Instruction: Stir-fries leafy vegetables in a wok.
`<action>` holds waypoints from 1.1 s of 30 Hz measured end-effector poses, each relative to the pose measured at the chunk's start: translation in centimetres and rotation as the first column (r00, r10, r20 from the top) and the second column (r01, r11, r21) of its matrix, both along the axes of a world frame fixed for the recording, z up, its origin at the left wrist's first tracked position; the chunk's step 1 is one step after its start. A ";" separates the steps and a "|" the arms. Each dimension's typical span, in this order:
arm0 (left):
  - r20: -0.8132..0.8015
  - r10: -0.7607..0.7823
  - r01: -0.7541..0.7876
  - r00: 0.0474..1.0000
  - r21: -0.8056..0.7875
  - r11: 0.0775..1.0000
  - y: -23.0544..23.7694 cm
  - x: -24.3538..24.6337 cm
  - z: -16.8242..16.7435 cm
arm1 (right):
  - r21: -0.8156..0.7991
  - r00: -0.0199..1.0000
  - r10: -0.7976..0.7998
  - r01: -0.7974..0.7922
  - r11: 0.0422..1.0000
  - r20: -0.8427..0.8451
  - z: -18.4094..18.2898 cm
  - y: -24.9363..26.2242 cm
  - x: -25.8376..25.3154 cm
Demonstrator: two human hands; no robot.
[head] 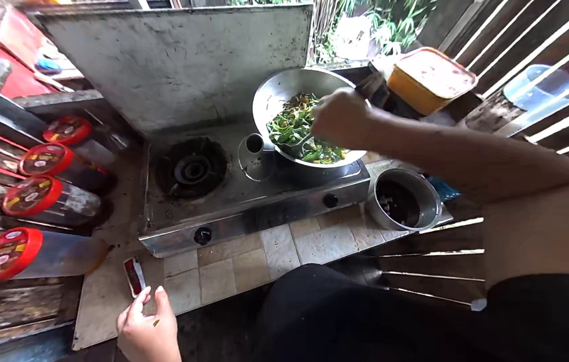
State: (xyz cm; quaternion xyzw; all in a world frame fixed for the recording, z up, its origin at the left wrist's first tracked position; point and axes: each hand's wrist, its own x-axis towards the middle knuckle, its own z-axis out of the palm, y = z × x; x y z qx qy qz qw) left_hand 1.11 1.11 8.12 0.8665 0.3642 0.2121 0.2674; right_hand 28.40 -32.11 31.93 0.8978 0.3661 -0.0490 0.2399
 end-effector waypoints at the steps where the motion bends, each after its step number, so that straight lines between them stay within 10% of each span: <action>1: -0.010 0.020 -0.020 1.000 -0.022 1.000 -0.1 -0.4 -0.1 | -0.074 1.000 0.009 -0.009 0.997 -0.003 -1.8 1.6 -0.1; 5: -0.040 0.054 -0.056 0.998 -0.059 0.997 -0.2 -1.6 -0.6 | -0.248 0.989 -0.102 0.125 0.961 0.104 -7.1 4.4 1.2; 15: -0.070 0.014 -0.016 0.997 -0.030 0.999 0.0 -1.0 -0.4 | 0.336 0.806 -0.588 0.575 0.747 -0.073 -0.2 -6.5 3.8; 26: -0.050 -0.108 0.108 0.993 0.004 0.994 -1.2 2.7 0.3 | 0.441 0.646 -0.670 0.754 0.487 -0.365 -5.1 -17.6 2.0; 33: -0.053 -0.096 0.097 0.994 0.004 0.995 -1.6 2.5 0.3 | 0.447 0.708 -0.617 0.701 0.556 -0.344 -2.2 -18.5 -0.1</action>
